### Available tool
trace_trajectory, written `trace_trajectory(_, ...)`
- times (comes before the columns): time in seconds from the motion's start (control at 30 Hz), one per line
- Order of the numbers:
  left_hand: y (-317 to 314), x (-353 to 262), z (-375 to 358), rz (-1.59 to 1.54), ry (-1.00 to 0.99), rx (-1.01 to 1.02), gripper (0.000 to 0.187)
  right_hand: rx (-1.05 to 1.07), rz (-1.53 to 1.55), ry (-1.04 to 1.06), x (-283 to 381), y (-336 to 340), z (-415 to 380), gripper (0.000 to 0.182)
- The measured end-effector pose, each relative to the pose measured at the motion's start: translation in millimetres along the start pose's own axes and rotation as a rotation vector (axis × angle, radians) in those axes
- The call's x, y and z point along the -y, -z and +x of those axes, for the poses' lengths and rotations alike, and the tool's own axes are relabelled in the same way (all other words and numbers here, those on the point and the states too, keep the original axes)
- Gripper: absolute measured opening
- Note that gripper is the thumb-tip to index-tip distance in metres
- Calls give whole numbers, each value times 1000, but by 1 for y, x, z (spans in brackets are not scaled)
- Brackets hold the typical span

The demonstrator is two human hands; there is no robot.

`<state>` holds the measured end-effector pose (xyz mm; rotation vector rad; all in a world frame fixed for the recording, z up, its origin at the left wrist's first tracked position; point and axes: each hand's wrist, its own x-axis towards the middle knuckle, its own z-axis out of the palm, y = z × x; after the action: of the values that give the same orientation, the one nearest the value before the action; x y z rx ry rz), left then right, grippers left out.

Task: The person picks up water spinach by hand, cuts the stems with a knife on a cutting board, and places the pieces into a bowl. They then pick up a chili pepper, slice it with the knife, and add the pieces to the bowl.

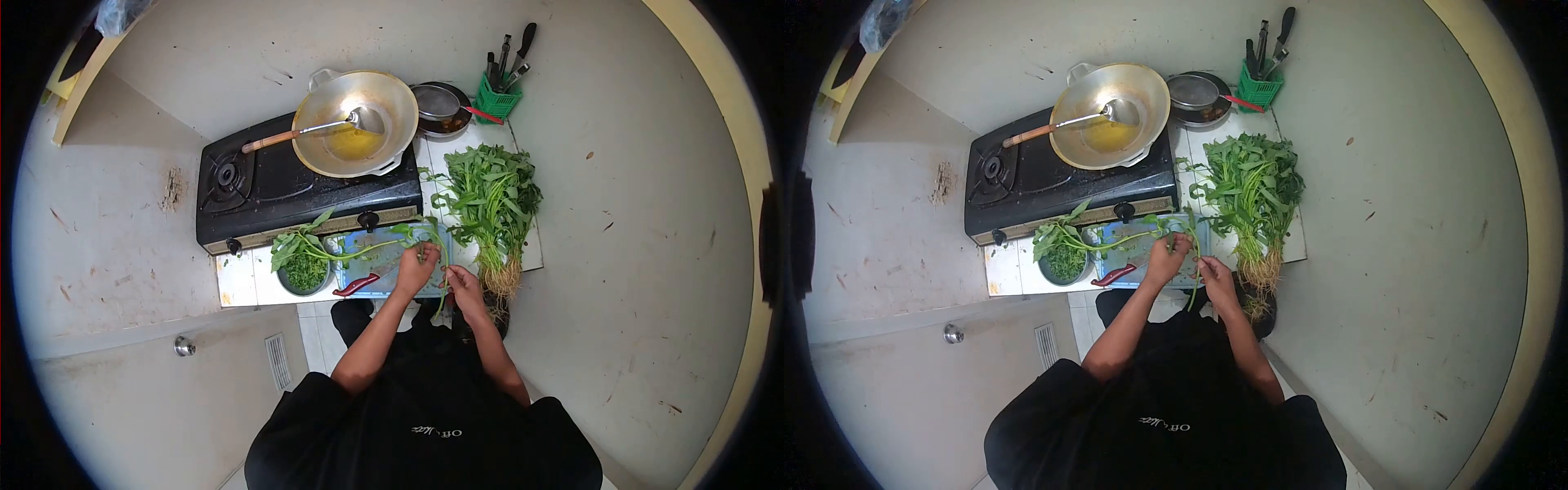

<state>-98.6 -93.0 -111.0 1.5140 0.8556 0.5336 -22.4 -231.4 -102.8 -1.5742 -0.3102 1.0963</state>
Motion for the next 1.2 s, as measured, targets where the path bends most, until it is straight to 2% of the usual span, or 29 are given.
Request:
trace_trajectory(0.13, 5, 10, 3, 55, -73, 81, 18, 22, -16, 42, -3, 7, -5, 24)
trace_trajectory(0.2, 5, 20, 10, 77, -127, -139, 12, 56, -38, 80, -7, 10, -8, 23)
trace_trajectory(0.23, 9, 20, 16, 75, -130, -140, 12, 56, -40, 84, -10, 12, -10, 23)
trace_trajectory(0.3, 14, 20, 24, 130, 12, 45, 8, 14, -60, 59, -16, 18, -13, 21)
trace_trajectory(0.33, 11, 34, 25, 129, 10, 41, 8, 17, -62, 61, -17, 21, -12, 21)
trace_trajectory(0.4, 9, 45, 24, 387, -252, 82, 8, -11, -50, 90, -14, 25, -10, 19)
trace_trajectory(0.43, 8, 43, 22, 387, -257, 80, 8, -11, -50, 95, -11, 25, -9, 19)
trace_trajectory(0.5, 7, 30, 14, 487, -26, 151, 15, -53, -103, 139, -5, 26, -6, 17)
trace_trajectory(0.53, 7, 22, 10, 486, -30, 154, 15, -57, -103, 142, -8, 28, -3, 17)
trace_trajectory(0.6, 11, 5, 3, 449, 247, 314, 27, -55, -81, 230, -14, 28, 6, 21)
trace_trajectory(0.63, 12, -2, -1, 449, 244, 309, 27, -51, -83, 235, -14, 27, 8, 21)
trace_trajectory(0.7, 11, -14, -9, -51, 262, 443, 29, -68, -110, 243, -13, 25, 9, 20)
trace_trajectory(0.73, 12, -18, -9, -54, 261, 433, 29, -59, -113, 245, -12, 24, 9, 20)
trace_trajectory(0.8, 12, -22, -7, -25, 192, 245, 27, -50, -172, 250, -12, 23, 9, 20)
trace_trajectory(0.83, 9, -17, -4, -25, 194, 239, 27, -43, -172, 249, -12, 22, 8, 20)
trace_trajectory(0.9, 5, -9, 5, -218, 69, 25, 26, -9, -218, 278, -15, 21, 9, 15)
trace_trajectory(1.0, 13, -4, 14, -210, 170, 15, 25, -11, -217, 282, -20, 17, 10, 15)
trace_trajectory(1.13, 17, -13, 12, -266, 174, 18, 28, -17, -252, 298, -18, 14, 6, 15)
trace_trajectory(1.2, 21, -23, 11, -198, 357, 89, 26, -37, -287, 301, -16, 12, 4, 15)
